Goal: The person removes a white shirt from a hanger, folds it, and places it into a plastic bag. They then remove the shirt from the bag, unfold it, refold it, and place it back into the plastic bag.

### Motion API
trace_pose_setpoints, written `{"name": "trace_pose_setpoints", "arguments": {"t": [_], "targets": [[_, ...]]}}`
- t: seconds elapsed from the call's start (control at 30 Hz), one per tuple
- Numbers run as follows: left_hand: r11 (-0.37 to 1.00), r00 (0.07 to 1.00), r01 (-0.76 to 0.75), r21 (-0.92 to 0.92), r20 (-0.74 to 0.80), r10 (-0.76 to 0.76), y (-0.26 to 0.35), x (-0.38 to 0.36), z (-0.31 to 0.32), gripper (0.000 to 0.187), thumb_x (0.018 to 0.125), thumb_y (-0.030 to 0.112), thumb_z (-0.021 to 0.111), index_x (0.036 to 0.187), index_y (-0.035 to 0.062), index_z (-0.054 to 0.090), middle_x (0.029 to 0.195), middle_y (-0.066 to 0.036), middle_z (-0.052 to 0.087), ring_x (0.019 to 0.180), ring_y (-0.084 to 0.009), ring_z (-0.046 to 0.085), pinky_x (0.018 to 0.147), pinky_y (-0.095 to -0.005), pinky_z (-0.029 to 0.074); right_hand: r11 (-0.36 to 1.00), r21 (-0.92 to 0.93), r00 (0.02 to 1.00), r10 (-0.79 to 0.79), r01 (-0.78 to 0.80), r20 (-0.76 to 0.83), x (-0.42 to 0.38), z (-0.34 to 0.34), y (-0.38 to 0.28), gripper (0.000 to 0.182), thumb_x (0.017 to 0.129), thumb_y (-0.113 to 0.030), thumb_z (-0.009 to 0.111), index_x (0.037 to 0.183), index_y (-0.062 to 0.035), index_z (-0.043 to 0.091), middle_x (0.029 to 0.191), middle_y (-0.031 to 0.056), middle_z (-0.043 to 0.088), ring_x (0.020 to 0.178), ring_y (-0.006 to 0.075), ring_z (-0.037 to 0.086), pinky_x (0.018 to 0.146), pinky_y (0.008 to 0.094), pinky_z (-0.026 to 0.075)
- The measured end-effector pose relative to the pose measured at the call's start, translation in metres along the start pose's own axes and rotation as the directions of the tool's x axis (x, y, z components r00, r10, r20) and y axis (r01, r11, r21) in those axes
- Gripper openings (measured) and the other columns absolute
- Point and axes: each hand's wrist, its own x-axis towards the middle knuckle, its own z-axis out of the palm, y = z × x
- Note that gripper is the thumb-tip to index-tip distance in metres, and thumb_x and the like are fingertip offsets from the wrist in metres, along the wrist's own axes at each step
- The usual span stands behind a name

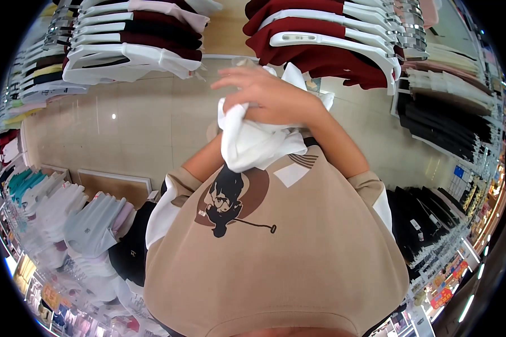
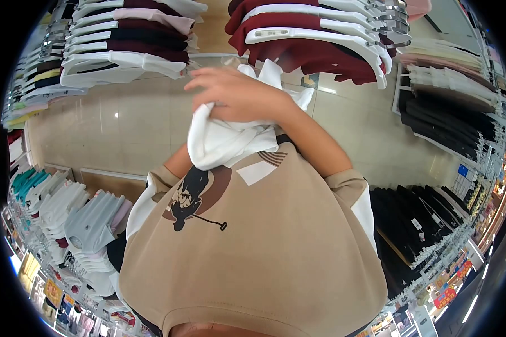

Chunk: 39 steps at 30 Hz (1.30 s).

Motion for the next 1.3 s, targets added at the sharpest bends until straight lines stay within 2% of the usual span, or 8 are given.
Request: {"name": "trace_pose_setpoints", "arguments": {"t": [0.13,0.2,0.23,0.27,0.5,0.67,0.93,1.3], "targets": [[0.993,0.999,0.034,-0.116,0.015,-0.032,-0.017,0.01,0.007,0.041,0.083,0.021,0.059,0.12,0.0042,0.054,0.111,-0.009,0.059,0.099,-0.0198,0.053,0.087,-0.0341,0.043,0.814,0.466,0.918,0.397,-0.346,-0.013,-0.013,-0.026,-0.008,0.022,0.074,-0.002,0.057,0.096,-0.0021,0.061,0.093,0.0084,0.06,0.086,0.018,0.058,0.071,0.0291,0.045],[0.883,0.972,0.236,-0.406,0.09,-0.219,-0.037,0.014,0.016,0.04,0.084,0.021,0.058,0.12,0.0041,0.054,0.111,-0.008,0.059,0.099,-0.0194,0.054,0.087,-0.034,0.043,0.853,0.52,0.863,0.295,-0.045,-0.409,-0.033,-0.039,-0.017,0.02,0.072,-0.004,0.059,0.092,-0.0002,0.059,0.079,0.0049,0.059,0.067,0.0153,0.055,0.062,0.0262,0.044],[0.709,0.922,0.376,-0.597,0.16,-0.353,-0.046,0.013,0.022,0.04,0.084,0.021,0.057,0.12,0.004,0.054,0.111,-0.008,0.059,0.098,-0.0192,0.054,0.087,-0.0339,0.043,0.885,0.459,0.85,0.302,-0.081,-0.432,-0.047,-0.056,-0.028,0.02,0.072,-0.001,0.056,0.091,0.0017,0.06,0.078,0.0057,0.058,0.067,0.0142,0.054,0.061,0.0255,0.043],[0.034,0.588,0.651,-0.758,0.475,-0.655,-0.052,0.009,0.043,0.035,0.088,0.023,0.045,0.115,0.005,0.059,0.103,-0.008,0.063,0.081,-0.0176,0.058,0.076,-0.034,0.045,0.931,0.362,0.817,0.237,-0.038,-0.525,-0.057,-0.067,-0.037,0.021,0.07,0.0,0.053,0.09,0.0028,0.061,0.077,0.0076,0.058,0.067,0.0148,0.054,0.062,0.0249,0.043],[0.269,0.765,0.444,-0.854,0.206,-0.61,-0.056,0.0,-0.01,0.041,0.093,0.031,0.036,0.107,0.0012,0.061,0.108,-0.009,0.061,0.091,-0.0126,0.052,0.08,-0.0238,0.037,0.95,0.297,0.6,0.296,-0.101,-0.743,-0.107,-0.103,-0.076,0.023,0.085,-0.018,0.06,0.074,0.0015,0.055,0.064,0.0059,0.053,0.058,0.0103,0.048,0.051,0.0237,0.035],[0.078,0.857,0.174,-0.982,0.112,-0.503,-0.058,-0.022,-0.032,0.041,0.096,0.034,0.034,0.099,0.0003,0.059,0.096,-0.011,0.058,0.059,-0.0116,0.04,0.06,-0.0235,0.034,0.705,0.213,0.547,0.675,-0.677,-0.495,-0.077,-0.104,-0.084,0.012,0.076,-0.006,0.065,0.075,0.0009,0.056,0.068,0.0065,0.056,0.06,0.0104,0.047,0.054,0.0253,0.038],[0.153,0.869,0.006,-0.988,-0.071,-0.49,0.004,0.0,-0.048,0.051,0.098,0.036,0.026,0.107,-0.0037,0.056,0.114,-0.022,0.058,0.051,-0.0119,0.042,0.049,-0.0215,0.033,0.771,0.429,0.692,0.624,-0.471,-0.362,-0.061,-0.087,-0.043,0.01,0.08,-0.004,0.059,0.087,-0.001,0.054,0.075,-0.0007,0.054,0.067,0.0049,0.045,0.058,0.0217,0.037],[0.488,0.955,0.039,-0.872,-0.111,-0.275,0.016,0.019,-0.04,0.053,0.097,0.035,0.028,0.098,-0.0041,0.064,0.129,-0.021,0.05,0.113,-0.0247,0.048,0.089,-0.0349,0.038,0.8,0.389,0.746,0.583,-0.457,-0.322,-0.036,-0.064,-0.038,0.012,0.088,-0.008,0.054,0.096,0.0,0.058,0.076,0.0012,0.058,0.067,0.0063,0.048,0.06,0.0225,0.041]]}}
